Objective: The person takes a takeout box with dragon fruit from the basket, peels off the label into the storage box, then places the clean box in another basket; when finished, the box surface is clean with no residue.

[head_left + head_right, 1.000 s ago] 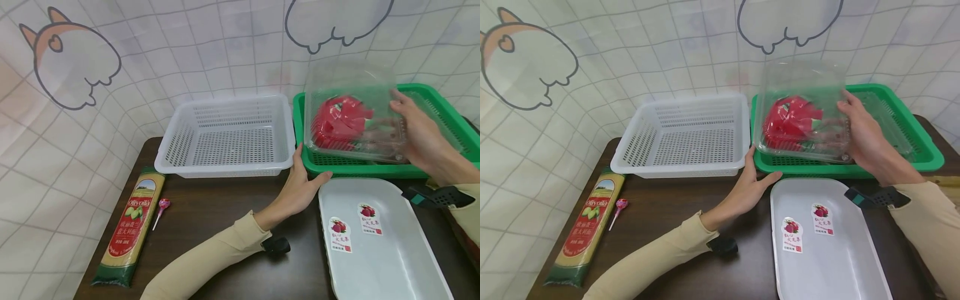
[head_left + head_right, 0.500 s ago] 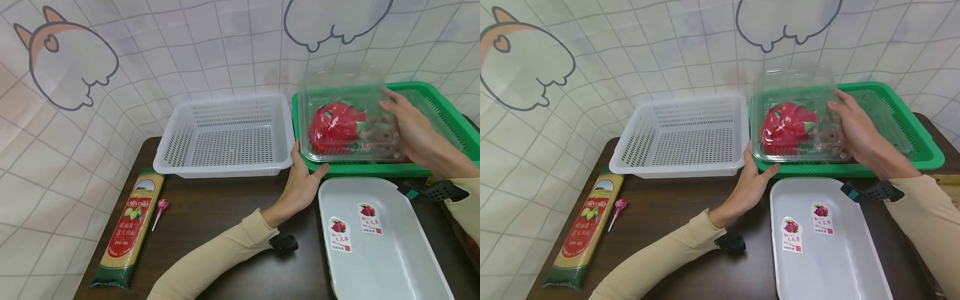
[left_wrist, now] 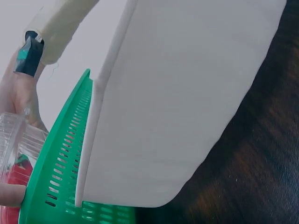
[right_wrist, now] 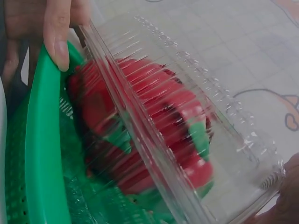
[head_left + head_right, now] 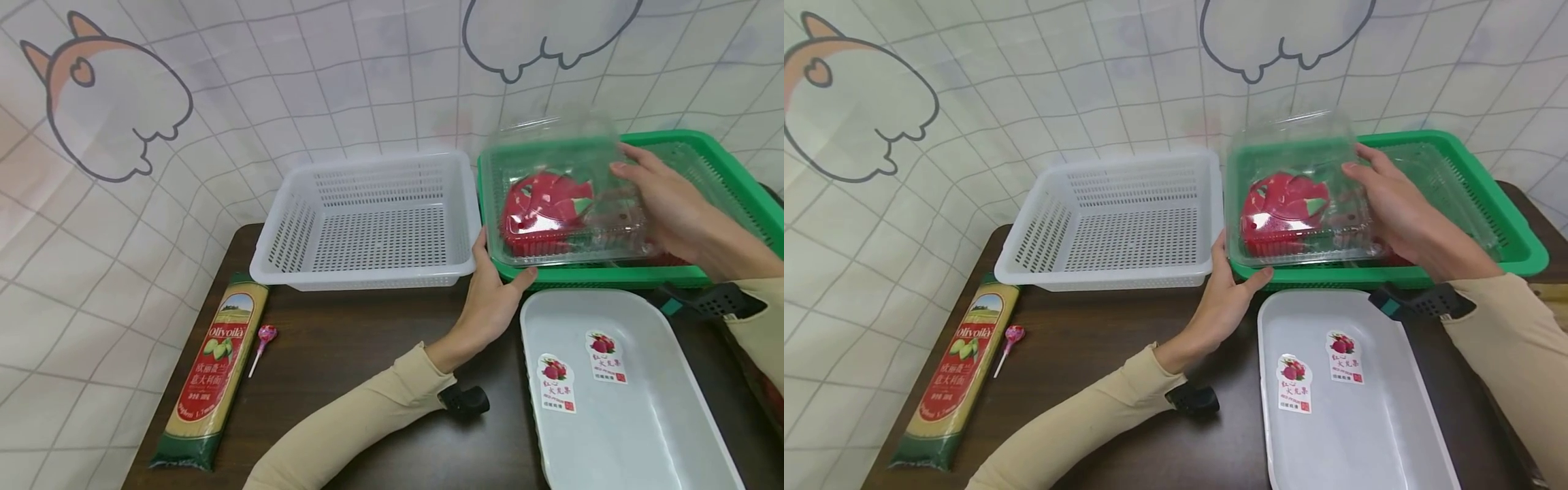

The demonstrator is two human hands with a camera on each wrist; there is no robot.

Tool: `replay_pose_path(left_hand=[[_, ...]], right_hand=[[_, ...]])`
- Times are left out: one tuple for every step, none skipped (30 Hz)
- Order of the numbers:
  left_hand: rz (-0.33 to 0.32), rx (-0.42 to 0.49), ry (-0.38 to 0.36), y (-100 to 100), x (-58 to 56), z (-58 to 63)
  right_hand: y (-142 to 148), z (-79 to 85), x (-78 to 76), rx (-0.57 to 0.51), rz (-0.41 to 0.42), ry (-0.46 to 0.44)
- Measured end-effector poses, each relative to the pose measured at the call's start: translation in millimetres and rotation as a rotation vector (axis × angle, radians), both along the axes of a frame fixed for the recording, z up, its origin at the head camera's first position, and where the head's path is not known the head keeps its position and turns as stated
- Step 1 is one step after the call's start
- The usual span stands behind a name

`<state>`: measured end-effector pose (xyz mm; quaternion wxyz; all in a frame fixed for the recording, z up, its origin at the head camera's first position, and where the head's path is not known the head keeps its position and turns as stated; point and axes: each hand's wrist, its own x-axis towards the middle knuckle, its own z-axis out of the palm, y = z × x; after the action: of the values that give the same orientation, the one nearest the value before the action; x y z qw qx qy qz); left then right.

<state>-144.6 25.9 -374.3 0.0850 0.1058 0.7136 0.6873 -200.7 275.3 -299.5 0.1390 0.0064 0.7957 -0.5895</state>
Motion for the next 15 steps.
replay_pose_path(left_hand=[[0.004,0.006,-0.001,-0.3,0.3,0.1],[0.008,0.006,-0.001,-0.4,0.6,0.2],[0.008,0.010,0.000,-0.5,0.8,0.2],[0.011,0.008,0.000,-0.5,1.0,0.3],[0.015,0.003,0.000,-0.4,1.1,0.4],[0.016,0.001,-0.001,-0.3,1.2,0.4],[0.018,-0.003,-0.003,-0.2,1.3,0.4],[0.022,-0.009,-0.007,-0.1,1.5,0.5],[0.026,-0.012,-0.010,0.1,1.5,0.5],[0.028,-0.016,-0.013,0.2,1.6,0.5],[0.028,-0.018,-0.013,0.4,1.5,0.4],[0.029,-0.019,-0.014,0.6,1.4,0.3],[0.031,-0.021,-0.014,0.8,1.3,0.3],[0.033,-0.023,-0.014,1.1,1.2,0.2],[0.036,-0.026,-0.015,1.5,0.9,0.0]], right_hand=[[-0.8,1.1,-0.2,-0.007,0.002,-0.006],[-1.1,2.4,-0.9,0.013,0.006,-0.009],[-1.5,4.4,-1.8,0.041,0.011,-0.013],[-2.1,6.9,-3.1,0.086,0.020,-0.016],[-2.7,9.7,-4.2,0.116,0.029,-0.019],[-3.6,12.6,-5.1,0.149,0.034,-0.022],[-4.6,15.4,-6.0,0.170,0.042,-0.027],[-5.9,18.2,-6.7,0.191,0.046,-0.032],[-7.1,20.7,-7.4,0.202,0.052,-0.037],[-8.3,22.9,-8.0,0.206,0.057,-0.044],[-9.3,24.8,-8.0,0.194,0.061,-0.052],[-10.2,26.2,-7.9,0.202,0.068,-0.053],[-10.8,27.6,-8.0,0.209,0.077,-0.053],[-11.4,28.4,-7.9,0.241,0.083,-0.039],[-11.5,28.7,-7.8,0.287,0.092,-0.016]])
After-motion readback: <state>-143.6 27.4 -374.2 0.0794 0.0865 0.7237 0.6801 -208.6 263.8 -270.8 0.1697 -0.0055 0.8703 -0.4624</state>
